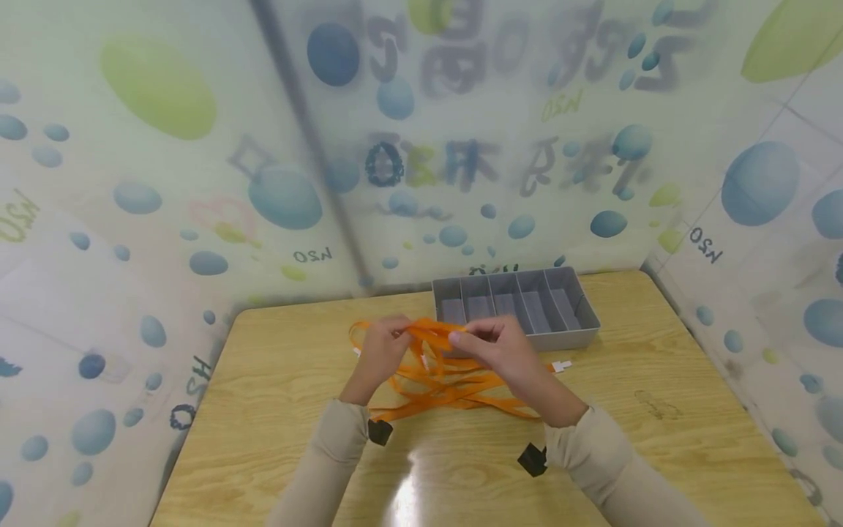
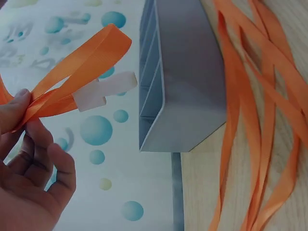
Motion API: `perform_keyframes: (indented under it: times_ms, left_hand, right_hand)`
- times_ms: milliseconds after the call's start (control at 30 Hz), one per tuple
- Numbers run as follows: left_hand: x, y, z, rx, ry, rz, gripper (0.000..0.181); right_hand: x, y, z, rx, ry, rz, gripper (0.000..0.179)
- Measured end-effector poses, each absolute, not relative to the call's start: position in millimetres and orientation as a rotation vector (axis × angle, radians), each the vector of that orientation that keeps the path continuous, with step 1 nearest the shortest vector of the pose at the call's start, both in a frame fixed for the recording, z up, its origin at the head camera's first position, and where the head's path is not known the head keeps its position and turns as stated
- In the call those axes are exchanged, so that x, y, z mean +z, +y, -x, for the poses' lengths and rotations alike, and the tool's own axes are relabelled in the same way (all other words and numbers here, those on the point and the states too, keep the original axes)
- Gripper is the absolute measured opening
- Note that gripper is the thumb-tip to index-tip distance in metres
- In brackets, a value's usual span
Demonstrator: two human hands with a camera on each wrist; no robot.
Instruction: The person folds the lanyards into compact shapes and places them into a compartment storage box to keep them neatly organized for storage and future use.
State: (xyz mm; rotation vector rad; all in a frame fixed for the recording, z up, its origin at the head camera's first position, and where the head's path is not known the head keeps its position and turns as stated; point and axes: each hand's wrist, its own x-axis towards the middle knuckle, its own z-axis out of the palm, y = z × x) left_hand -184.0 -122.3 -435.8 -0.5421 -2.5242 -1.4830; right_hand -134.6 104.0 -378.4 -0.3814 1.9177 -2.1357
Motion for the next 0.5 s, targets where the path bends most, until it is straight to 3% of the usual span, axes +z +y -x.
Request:
perform_keyframes:
  times_ms: [300,500]
  left_hand:
    - [-416,-126,190,-1.658,-2.44,0.355,0.026]
    - [-403,-124,189,-1.78,-2.318,0.403,0.02]
  right_hand:
    - [-394,106,133,-2.097,1.953,0.364,0.027]
    - [-406,104,135,-2.041,2.042,0.345,0.034]
